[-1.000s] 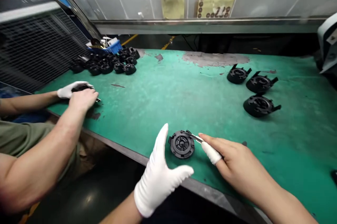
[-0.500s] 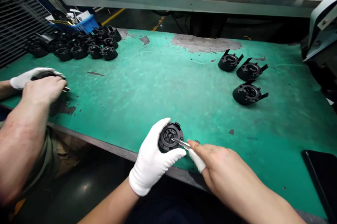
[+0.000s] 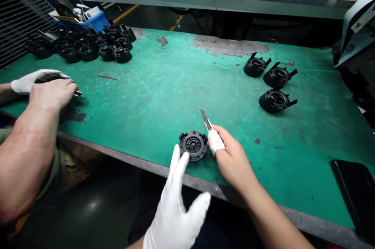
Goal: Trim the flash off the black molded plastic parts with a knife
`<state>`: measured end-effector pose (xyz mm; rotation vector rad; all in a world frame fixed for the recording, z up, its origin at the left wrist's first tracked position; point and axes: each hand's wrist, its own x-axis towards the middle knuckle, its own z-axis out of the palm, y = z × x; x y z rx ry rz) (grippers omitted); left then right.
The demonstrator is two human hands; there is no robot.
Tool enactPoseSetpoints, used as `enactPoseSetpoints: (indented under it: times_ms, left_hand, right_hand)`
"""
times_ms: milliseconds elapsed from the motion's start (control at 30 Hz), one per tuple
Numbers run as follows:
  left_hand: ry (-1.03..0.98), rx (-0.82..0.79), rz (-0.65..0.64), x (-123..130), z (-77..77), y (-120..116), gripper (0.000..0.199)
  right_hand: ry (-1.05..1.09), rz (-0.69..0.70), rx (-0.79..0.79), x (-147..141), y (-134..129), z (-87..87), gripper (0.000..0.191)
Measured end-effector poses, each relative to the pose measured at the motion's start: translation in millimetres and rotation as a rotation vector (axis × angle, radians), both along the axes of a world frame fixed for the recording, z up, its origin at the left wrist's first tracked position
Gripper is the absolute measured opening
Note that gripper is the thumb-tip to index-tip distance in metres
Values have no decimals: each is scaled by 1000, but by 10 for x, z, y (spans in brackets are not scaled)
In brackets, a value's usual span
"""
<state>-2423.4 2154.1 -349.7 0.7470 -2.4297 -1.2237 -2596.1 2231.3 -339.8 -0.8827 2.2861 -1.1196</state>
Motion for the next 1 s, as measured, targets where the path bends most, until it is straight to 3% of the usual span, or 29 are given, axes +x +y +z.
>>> enactPoseSetpoints:
  times_ms: [100,200,300,433,767,1000]
  left_hand:
    - [9,10,48,10,30,-12,86]
    - [70,54,36,-187,-5,-270,94]
    - [76,140,-75,-411,-73,-547,107]
    - [64,160,-121,-544,-128,-686,100]
    - [90,49,-132,-550,-150,-694,93]
    - [130,27,-135,-543,-139,-700,91]
  right_hand:
    - [30,180,54,-250,137,177,44]
    - [227,333,186,-337,315,311,39]
    - [408,380,343,-314,415,310,40]
    - [471,407,456,-292,428,271,42]
    - [548,456,470,-342,477,281,44]
    - [473,471,400,-141,525,254,43]
